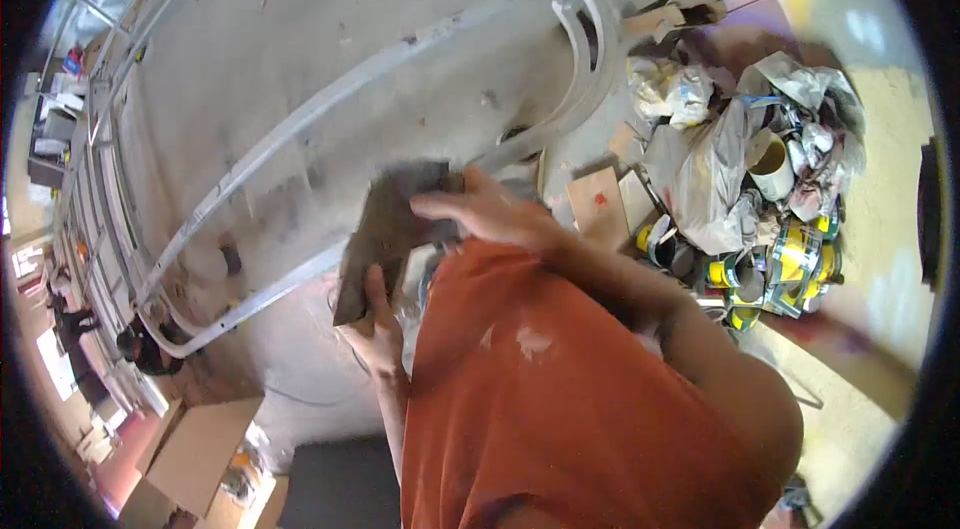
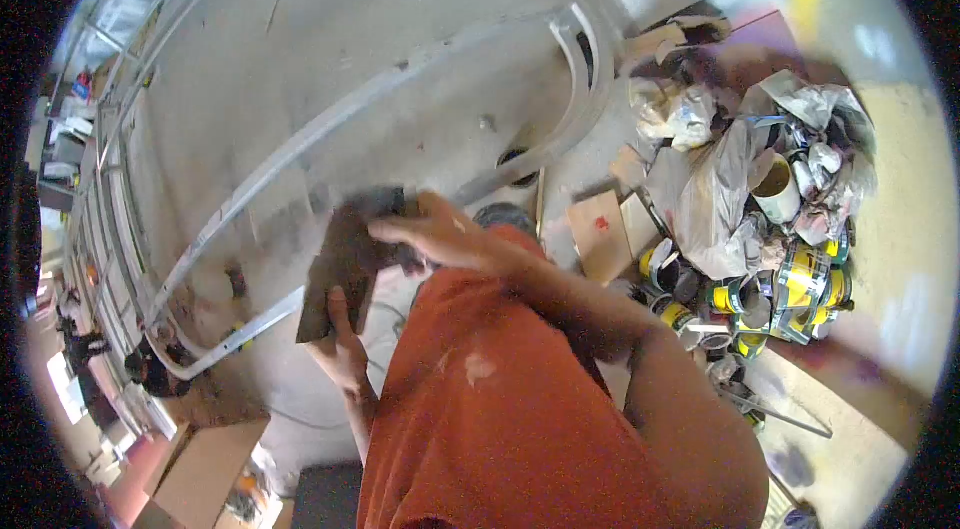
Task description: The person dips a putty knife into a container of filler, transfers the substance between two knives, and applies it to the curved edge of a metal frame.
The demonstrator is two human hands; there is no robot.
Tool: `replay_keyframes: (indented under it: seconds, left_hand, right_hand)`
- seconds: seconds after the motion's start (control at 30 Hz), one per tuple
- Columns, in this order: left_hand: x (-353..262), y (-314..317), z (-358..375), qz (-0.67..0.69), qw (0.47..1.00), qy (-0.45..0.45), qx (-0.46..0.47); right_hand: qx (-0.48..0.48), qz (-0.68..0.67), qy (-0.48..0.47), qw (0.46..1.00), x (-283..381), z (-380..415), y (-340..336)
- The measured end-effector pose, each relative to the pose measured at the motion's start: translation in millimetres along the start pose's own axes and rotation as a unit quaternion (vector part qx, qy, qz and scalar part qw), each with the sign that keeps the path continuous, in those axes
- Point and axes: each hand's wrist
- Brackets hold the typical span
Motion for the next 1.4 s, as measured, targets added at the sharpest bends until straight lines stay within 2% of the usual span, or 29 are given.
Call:
replay_keyframes:
  seconds: [0.03, 0.1, 0.13, 0.17, 0.23, 0.27, 0.3, 0.33, 0.37, 0.43, 0.5, 0.57, 0.6, 0.63, 0.67, 0.7, 0.73, 0.8, 0.87, 0.9, 0.93, 0.97, 1.0, 1.07, 1.13, 1.17, 1.23, 1.33, 1.4]
  left_hand:
    - [-4.8, -9.6, -7.7, 0.012, 1.0, 0.01, -0.001]
    - [-16.5, -38.1, -14.5, 0.044, 0.992, -0.043, 0.111]
    - [7.9, -50.4, -19.4, -0.018, 0.991, 0.03, 0.13]
    - [11.2, -65.0, -22.4, -0.018, 0.99, 0.033, 0.136]
    - [8.4, -85.7, -33.6, -0.011, 0.964, -0.037, 0.263]
    - [12.5, -87.7, -35.9, -0.011, 0.963, -0.03, 0.266]
    - [17.7, -86.5, -36.1, 0.016, 0.973, 0.036, 0.226]
    - [20.7, -86.1, -35.6, 0.044, 0.976, 0.103, 0.185]
    - [20.9, -87.1, -35.0, 0.044, 0.974, 0.111, 0.192]
    - [18.0, -83.7, -33.4, 0.075, 0.961, 0.099, 0.248]
    - [9.6, -82.0, -38.0, 0.064, 0.95, 0.104, 0.286]
    - [6.6, -85.4, -44.7, 0.03, 0.908, 0.014, 0.418]
    - [5.7, -82.0, -45.0, 0.033, 0.905, 0.087, 0.414]
    - [5.9, -79.4, -46.7, 0.035, 0.904, 0.089, 0.418]
    - [6.3, -76.8, -49.6, 0.024, 0.879, 0.073, 0.47]
    - [5.2, -73.2, -52.5, 0.011, 0.852, 0.058, 0.52]
    - [1.4, -66.3, -54.9, 0.011, 0.852, 0.058, 0.52]
    - [-3.9, -55.6, -52.6, 0.003, 0.806, 0.059, 0.589]
    - [-0.8, -38.6, -50.4, 0.022, 0.807, 0.045, 0.588]
    - [-0.6, -31.6, -47.6, 0.041, 0.805, 0.037, 0.591]
    - [-4.5, -26.7, -42.0, 0.082, 0.807, -0.005, 0.585]
    - [-9.3, -19.3, -39.1, 0.08, 0.807, 0.0, 0.586]
    - [-13.5, -12.3, -35.5, 0.082, 0.8, 0.01, 0.594]
    - [-21.1, -0.2, -28.9, 0.082, 0.792, 0.021, 0.604]
    - [-32.7, 17.3, -25.4, -0.015, 0.749, 0.07, 0.658]
    - [-36.3, 22.3, -22.0, -0.016, 0.749, 0.071, 0.658]
    - [-47.4, 36.2, -19.3, 0.014, 0.68, 0.054, 0.731]
    - [-59.3, 67.4, -3.7, -0.02, 0.645, 0.065, 0.761]
    - [-70.9, 94.7, 17.6, 0.006, 0.663, 0.073, 0.745]
  right_hand:
    - [0.075, 0.012, 0.017, 0.997, 0.1, 4.1, 11.1]
    - [0.112, 0.082, 0.007, 0.99, -17.5, 14.1, 37.8]
    - [0.148, 0.124, -0.028, 0.981, -35.4, 10.3, 47.0]
    - [0.142, 0.121, -0.03, 0.982, -43.8, 13.4, 53.2]
    - [0.131, 0.105, -0.037, 0.985, -42.0, 19.8, 67.4]
    - [0.129, 0.118, -0.152, 0.973, -71.7, 6.5, 60.3]
    - [0.122, 0.117, -0.159, 0.973, -70.1, 10.3, 65.9]
    - [0.044, 0.003, -0.13, 0.991, -64.3, 17.5, 68.3]
    - [-0.033, -0.113, -0.099, 0.988, -61.0, 24.4, 66.9]
    - [-0.043, -0.093, -0.097, 0.99, -72.1, 34.2, 60.2]
    - [-0.004, 0.037, -0.083, 0.996, -88.2, 52.0, 79.4]
    - [-0.006, -0.003, -0.123, 0.992, -90.0, 60.6, 84.9]
    - [0.02, 0.011, -0.089, 0.996, -91.9, 64.2, 80.6]
    - [0.048, 0.025, -0.052, 0.997, -91.6, 68.7, 79.2]
    - [0.044, 0.026, -0.053, 0.997, -90.4, 76.1, 81.8]
    - [0.031, 0.015, -0.084, 0.996, -83.5, 86.0, 89.7]
    - [0.019, 0.005, -0.114, 0.993, -80.3, 91.5, 93.6]
    - [-0.004, -0.023, -0.094, 0.995, -87.3, 100.0, 84.8]
    - [-0.068, -0.03, -0.087, 0.993, -88.7, 110.2, 65.6]
    - [-0.066, -0.032, -0.089, 0.993, -89.4, 116.1, 58.7]
    - [-0.135, -0.116, -0.143, 0.974, -89.2, 121.9, 51.8]
    - [-0.201, -0.197, -0.196, 0.939, -89.2, 127.4, 43.9]
    - [-0.273, -0.176, -0.163, 0.932, -100.8, 128.9, 32.5]
    - [-0.273, -0.161, -0.172, 0.933, -109.6, 129.3, 18.5]
    - [-0.273, -0.146, -0.184, 0.933, -104.7, 132.7, 10.1]
    - [-0.24, -0.1, -0.178, 0.949, -98.8, 135.2, 10.4]
    - [-0.206, -0.055, -0.181, 0.96, -83.8, 147.0, -4.2]
    - [-0.218, 0.022, -0.195, 0.956, -70.4, 166.8, -42.1]
    - [-0.237, -0.012, -0.162, 0.958, -68.9, 180.6, -77.0]
Point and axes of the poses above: each hand's wrist, its own z-axis away from the middle knuckle, its own y-axis out of the palm, x = y × z, and after that the axes turned 9 degrees about -z, right-handed
